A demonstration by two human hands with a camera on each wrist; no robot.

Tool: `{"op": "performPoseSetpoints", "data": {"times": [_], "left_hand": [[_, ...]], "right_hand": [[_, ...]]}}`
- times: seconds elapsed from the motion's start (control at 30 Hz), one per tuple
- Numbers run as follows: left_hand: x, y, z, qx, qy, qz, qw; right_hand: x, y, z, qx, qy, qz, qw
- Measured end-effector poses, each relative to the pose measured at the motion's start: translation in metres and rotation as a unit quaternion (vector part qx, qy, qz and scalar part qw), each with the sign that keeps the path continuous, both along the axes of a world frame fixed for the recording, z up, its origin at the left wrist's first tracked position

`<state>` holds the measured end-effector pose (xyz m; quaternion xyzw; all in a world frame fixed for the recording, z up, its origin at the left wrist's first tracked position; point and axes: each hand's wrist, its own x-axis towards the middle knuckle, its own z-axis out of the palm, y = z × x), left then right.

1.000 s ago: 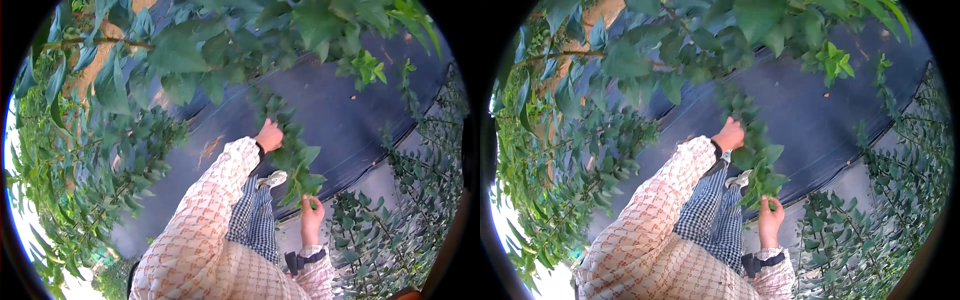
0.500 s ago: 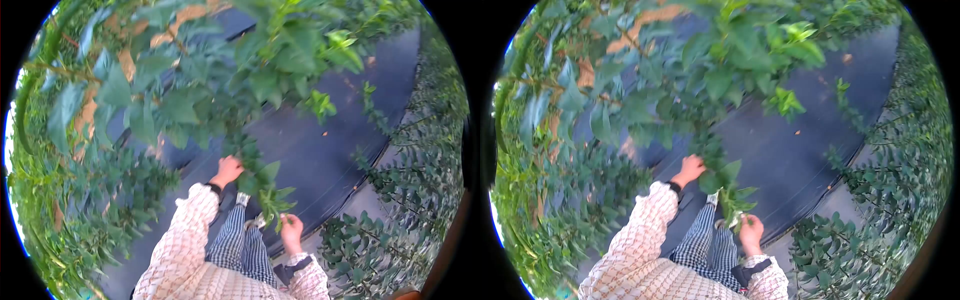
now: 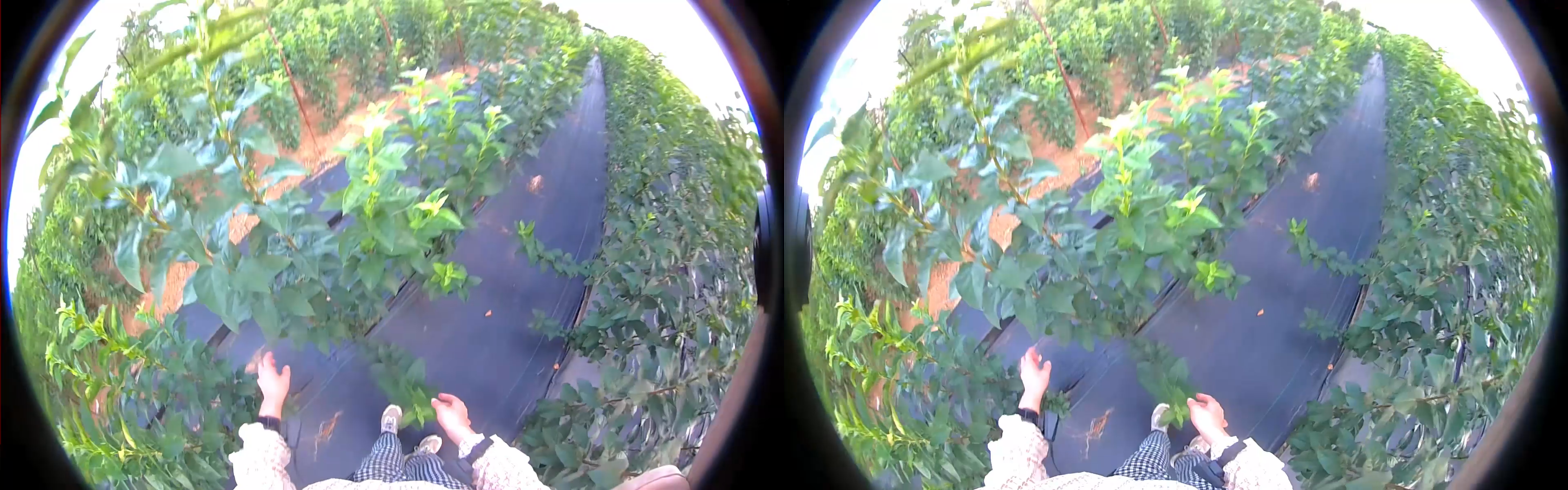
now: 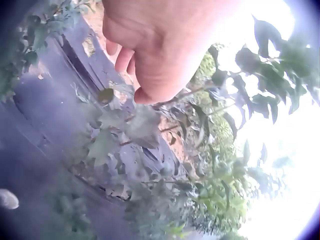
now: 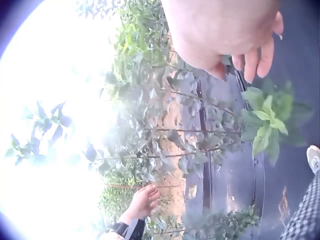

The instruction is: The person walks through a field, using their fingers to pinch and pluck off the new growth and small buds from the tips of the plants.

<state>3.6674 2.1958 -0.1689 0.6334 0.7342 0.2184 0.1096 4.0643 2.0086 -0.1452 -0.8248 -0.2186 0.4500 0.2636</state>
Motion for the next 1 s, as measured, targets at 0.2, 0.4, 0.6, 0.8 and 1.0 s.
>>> {"op": "performPoseSetpoints", "data": {"times": [0.2,0.4,0.6,0.8,1.0], "left_hand": [[0.11,-0.026,0.039,-0.088,-0.383,-0.158,0.906],[0.268,-0.035,0.169,-0.131,-0.471,-0.313,0.814],[0.356,0.0,0.22,-0.123,-0.478,-0.408,0.767],[0.433,0.076,0.221,-0.143,-0.483,-0.434,0.747],[0.497,0.166,0.229,-0.148,-0.473,-0.464,0.734]], "right_hand": [[0.064,-0.034,0.001,0.131,0.057,-0.132,0.981],[0.128,-0.048,0.034,0.242,0.087,-0.244,0.935],[0.173,-0.015,0.05,0.292,0.123,-0.29,0.903],[0.24,0.035,0.071,0.308,0.108,-0.338,0.883],[0.31,0.105,0.075,0.329,0.107,-0.386,0.855]]}}
